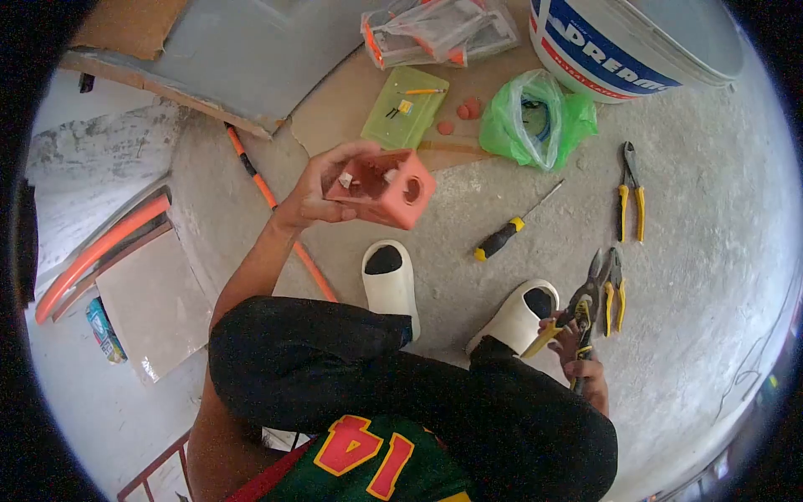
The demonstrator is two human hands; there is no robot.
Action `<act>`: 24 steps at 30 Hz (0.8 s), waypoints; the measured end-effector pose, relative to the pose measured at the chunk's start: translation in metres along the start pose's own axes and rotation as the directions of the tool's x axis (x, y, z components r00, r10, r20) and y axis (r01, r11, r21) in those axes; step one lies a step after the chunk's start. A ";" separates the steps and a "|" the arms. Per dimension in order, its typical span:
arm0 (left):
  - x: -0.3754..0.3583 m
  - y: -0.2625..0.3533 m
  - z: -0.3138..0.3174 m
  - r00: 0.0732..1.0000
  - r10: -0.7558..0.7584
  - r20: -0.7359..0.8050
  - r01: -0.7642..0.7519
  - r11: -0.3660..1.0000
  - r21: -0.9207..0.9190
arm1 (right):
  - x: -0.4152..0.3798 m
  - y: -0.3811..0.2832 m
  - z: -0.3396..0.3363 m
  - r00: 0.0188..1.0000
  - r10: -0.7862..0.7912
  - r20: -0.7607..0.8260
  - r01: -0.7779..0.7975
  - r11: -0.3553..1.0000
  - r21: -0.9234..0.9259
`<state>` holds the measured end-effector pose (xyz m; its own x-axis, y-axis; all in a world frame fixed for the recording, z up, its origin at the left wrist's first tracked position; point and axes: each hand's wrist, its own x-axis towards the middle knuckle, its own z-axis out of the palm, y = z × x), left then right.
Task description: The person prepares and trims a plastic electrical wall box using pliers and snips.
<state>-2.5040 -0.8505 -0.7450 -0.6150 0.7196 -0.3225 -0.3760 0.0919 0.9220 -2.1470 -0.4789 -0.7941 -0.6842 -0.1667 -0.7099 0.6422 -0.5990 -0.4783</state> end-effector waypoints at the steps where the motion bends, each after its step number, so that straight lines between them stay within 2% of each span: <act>1: -0.001 0.004 0.002 0.998 0.069 -0.014 -0.066 0.990 0.125 | 0.000 -0.002 -0.003 1.000 -0.015 -0.019 0.014 0.999 -0.035; 3: 0.000 0.014 0.005 0.978 0.209 -0.013 -0.190 0.909 0.370 | 0.000 0.000 -0.012 0.993 -0.045 -0.110 0.037 0.996 -0.081; 6: -0.002 0.028 0.022 0.911 0.413 0.011 -0.356 0.772 0.527 | 0.008 -0.002 -0.023 0.990 -0.092 -0.106 0.078 0.989 -0.125; 9: -0.002 0.040 0.034 0.829 0.556 0.060 -0.473 0.639 0.607 | 0.015 -0.004 -0.018 0.981 -0.156 -0.117 0.132 0.973 -0.191; 15: 0.002 0.050 0.043 0.704 0.684 0.190 -0.623 0.467 0.627 | 0.020 -0.022 0.005 0.980 -0.183 -0.079 0.152 0.942 -0.298; 18: -0.001 0.052 0.047 0.681 0.710 0.180 -0.636 0.452 0.625 | 0.023 -0.018 -0.003 0.978 -0.198 -0.065 0.165 0.927 -0.337; 24: -0.003 0.042 0.043 0.720 0.692 0.051 -0.601 0.585 0.544 | 0.027 -0.019 -0.003 0.978 -0.209 -0.018 0.188 0.912 -0.365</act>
<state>-2.4879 -0.8193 -0.6963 -0.6674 0.6170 0.4170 0.5268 -0.0045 0.8500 -2.1769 -0.4695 -0.8054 -0.7969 -0.0235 -0.6036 0.5830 -0.2917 -0.7583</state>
